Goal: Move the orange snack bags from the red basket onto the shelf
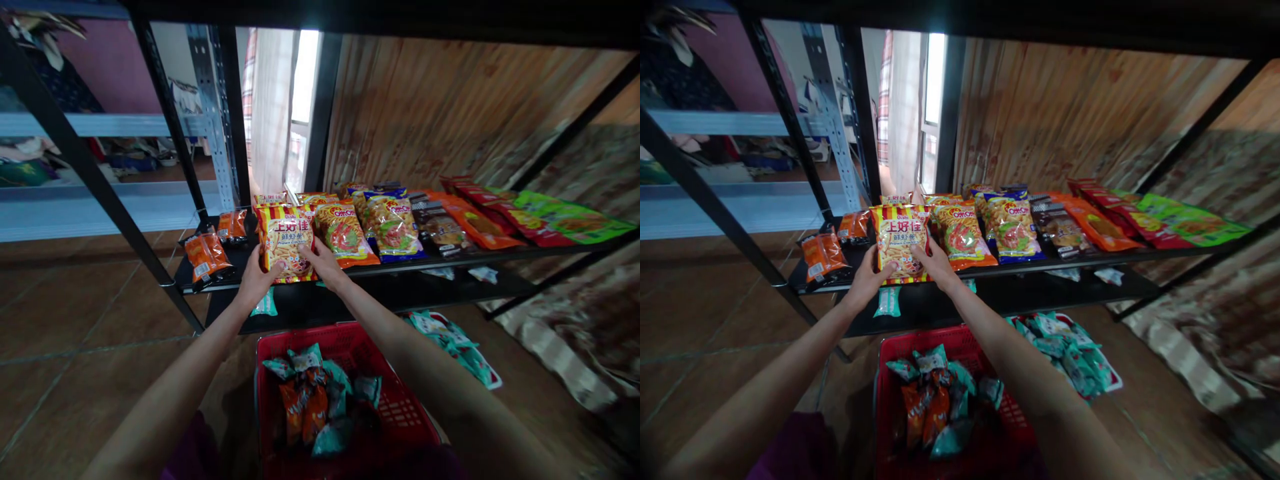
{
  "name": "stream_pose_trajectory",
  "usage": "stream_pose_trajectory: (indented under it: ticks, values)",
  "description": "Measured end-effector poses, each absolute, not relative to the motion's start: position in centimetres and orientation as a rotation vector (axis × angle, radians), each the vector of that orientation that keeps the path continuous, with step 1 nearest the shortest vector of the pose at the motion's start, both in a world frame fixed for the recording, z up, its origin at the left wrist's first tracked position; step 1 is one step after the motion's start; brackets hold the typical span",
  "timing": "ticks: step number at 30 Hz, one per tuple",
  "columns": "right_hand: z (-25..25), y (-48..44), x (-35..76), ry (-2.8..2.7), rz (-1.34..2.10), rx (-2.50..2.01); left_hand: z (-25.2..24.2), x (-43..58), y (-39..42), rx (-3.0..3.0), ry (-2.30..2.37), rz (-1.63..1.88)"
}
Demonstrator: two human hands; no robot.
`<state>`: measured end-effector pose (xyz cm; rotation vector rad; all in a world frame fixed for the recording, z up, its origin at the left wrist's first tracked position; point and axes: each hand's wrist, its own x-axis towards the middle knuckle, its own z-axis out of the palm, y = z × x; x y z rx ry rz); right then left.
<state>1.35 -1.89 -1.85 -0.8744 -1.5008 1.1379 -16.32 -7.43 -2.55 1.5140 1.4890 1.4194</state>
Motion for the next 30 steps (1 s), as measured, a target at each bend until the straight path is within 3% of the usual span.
stream_pose_trajectory:
  ticks: [11, 17, 24, 30]
  values:
    - [-1.8, -1.3, 1.2, -1.494, 1.272, -0.914, -2.7, -16.8, -6.5, 1.375, 1.312, 1.425]
    - [-2.3, -0.6, 1.3, -1.458, 1.163, -0.903, -3.0, -16.8, -6.0, 1.401, 1.269, 1.442]
    - [-2.0, -0.1, 1.2, -1.471, 1.372, -0.82, -3.0, -16.9, -5.1, 1.452, 1.36, 1.376]
    - [-2.0, -0.4, 1.1, -1.499, 1.287, -0.798, -3.1, -17.0, -5.3, 1.485, 1.356, 1.354]
